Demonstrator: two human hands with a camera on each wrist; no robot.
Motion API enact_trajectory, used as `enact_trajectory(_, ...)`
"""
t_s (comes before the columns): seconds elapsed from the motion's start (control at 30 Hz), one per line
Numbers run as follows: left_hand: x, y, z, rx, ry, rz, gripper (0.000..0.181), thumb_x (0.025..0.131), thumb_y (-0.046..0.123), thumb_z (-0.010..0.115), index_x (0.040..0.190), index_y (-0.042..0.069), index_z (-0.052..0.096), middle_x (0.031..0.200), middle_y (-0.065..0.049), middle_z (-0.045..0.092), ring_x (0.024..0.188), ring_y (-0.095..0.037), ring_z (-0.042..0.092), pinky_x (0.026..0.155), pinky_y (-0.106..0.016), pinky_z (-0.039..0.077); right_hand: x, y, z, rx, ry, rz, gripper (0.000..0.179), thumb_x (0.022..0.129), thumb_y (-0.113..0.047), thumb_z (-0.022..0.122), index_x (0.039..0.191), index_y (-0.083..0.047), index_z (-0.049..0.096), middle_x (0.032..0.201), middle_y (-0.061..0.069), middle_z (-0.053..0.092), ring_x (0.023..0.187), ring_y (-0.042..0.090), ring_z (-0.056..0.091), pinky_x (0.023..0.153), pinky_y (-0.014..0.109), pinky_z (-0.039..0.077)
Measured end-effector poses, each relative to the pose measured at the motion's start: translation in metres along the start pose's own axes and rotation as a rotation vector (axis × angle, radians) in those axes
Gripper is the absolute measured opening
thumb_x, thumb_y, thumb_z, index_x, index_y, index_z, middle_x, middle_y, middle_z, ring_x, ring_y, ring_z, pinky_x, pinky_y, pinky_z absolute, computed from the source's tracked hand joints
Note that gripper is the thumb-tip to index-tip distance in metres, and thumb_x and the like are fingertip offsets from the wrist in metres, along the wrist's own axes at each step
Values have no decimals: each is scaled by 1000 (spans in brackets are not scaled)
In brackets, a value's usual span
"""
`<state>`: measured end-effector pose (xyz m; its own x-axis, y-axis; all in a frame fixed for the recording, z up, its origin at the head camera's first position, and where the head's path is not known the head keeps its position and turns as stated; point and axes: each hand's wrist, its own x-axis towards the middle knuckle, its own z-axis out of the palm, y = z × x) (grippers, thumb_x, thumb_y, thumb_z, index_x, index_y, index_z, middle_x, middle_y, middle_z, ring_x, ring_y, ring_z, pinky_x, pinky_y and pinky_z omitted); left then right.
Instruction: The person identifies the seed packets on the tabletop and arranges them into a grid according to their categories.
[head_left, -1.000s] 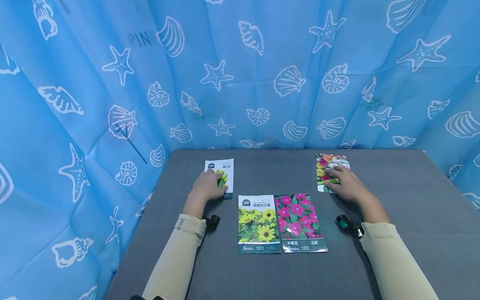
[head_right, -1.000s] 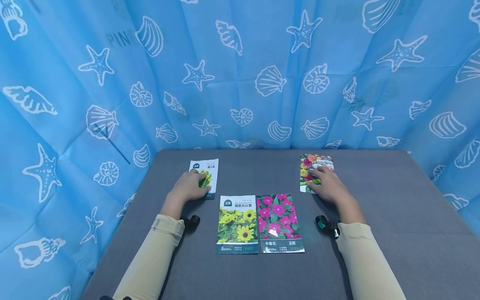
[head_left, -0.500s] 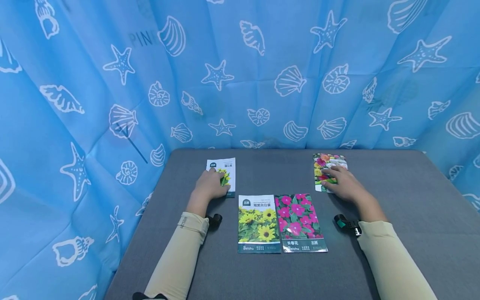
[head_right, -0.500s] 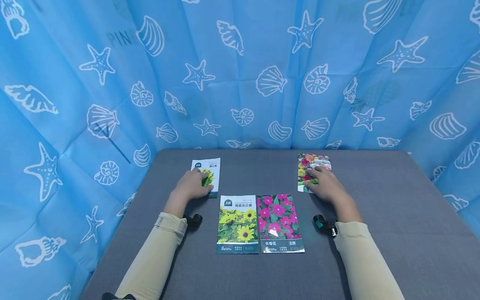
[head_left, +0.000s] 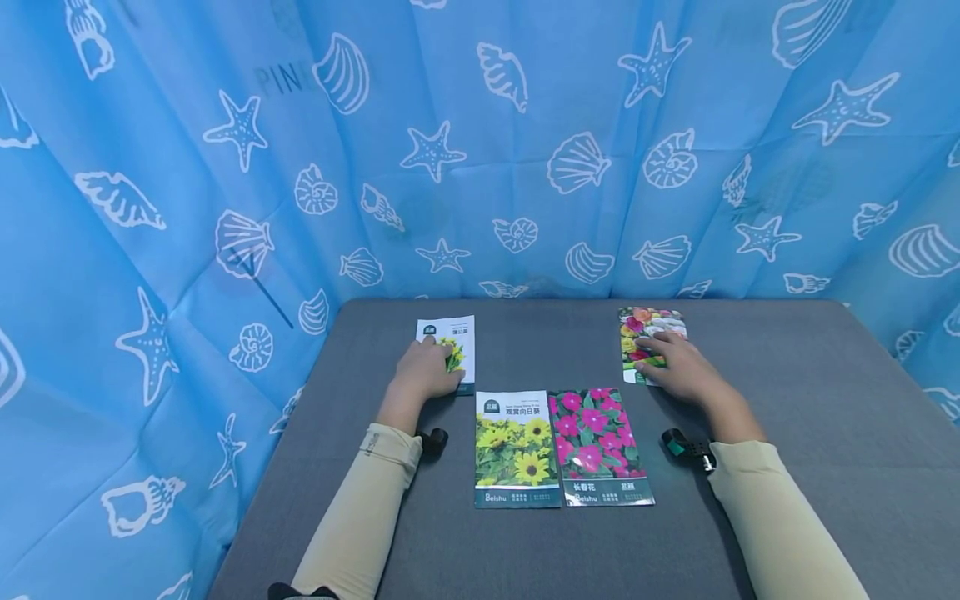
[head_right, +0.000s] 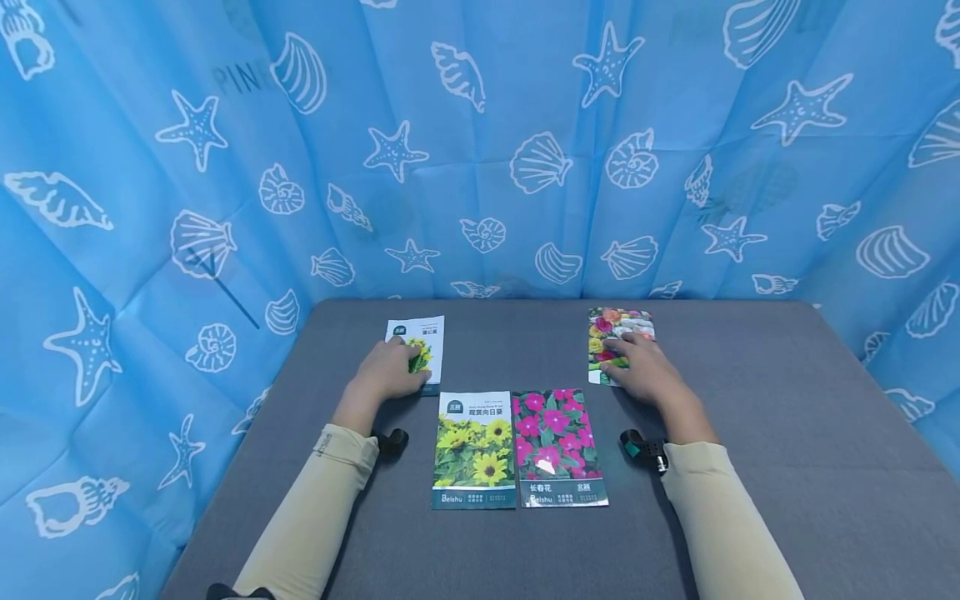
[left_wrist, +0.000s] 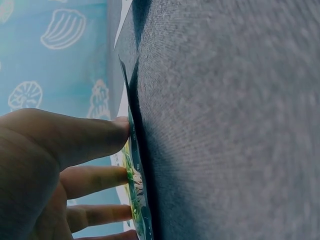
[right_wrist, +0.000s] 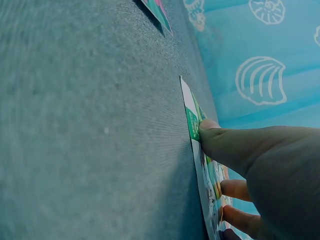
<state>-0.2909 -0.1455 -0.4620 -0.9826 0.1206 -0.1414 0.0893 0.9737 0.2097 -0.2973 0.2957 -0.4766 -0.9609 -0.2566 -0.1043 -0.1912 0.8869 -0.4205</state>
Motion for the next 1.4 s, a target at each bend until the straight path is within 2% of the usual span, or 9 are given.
enact_trajectory(0.37, 1, 8, 1, 6, -11, 23, 63, 104, 48, 64, 157, 16, 55, 162, -23, 46, 146, -47, 47, 114, -64, 48, 3, -7, 1, 10, 5, -19, 59, 108, -32, 60, 157, -3, 49, 164, 36, 29, 150, 63, 25, 117, 81, 28)
enact_trajectory(0.8, 3, 19, 0, 16, -24, 19, 63, 104, 48, 63, 158, 16, 54, 165, -21, 43, 149, -46, 43, 116, -63, 46, 5, -14, 5, 13, 8, -24, 58, 107, -32, 63, 155, -2, 51, 164, 36, 30, 151, 63, 24, 117, 81, 27)
enact_trajectory(1.1, 7, 22, 2, 32, -16, 26, 64, 104, 50, 64, 157, 17, 54, 162, -20, 47, 147, -45, 46, 115, -62, 48, 8, -16, 8, 9, 7, -17, 57, 108, -32, 61, 156, -3, 50, 165, 35, 29, 151, 62, 24, 118, 81, 27)
enact_trajectory(1.4, 9, 27, 4, 30, -12, 23, 63, 104, 51, 63, 157, 17, 55, 164, -20, 44, 149, -45, 44, 116, -63, 47, 7, -23, 7, 17, -1, -17, 57, 108, -33, 61, 156, -4, 50, 166, 34, 29, 153, 61, 22, 118, 81, 26)
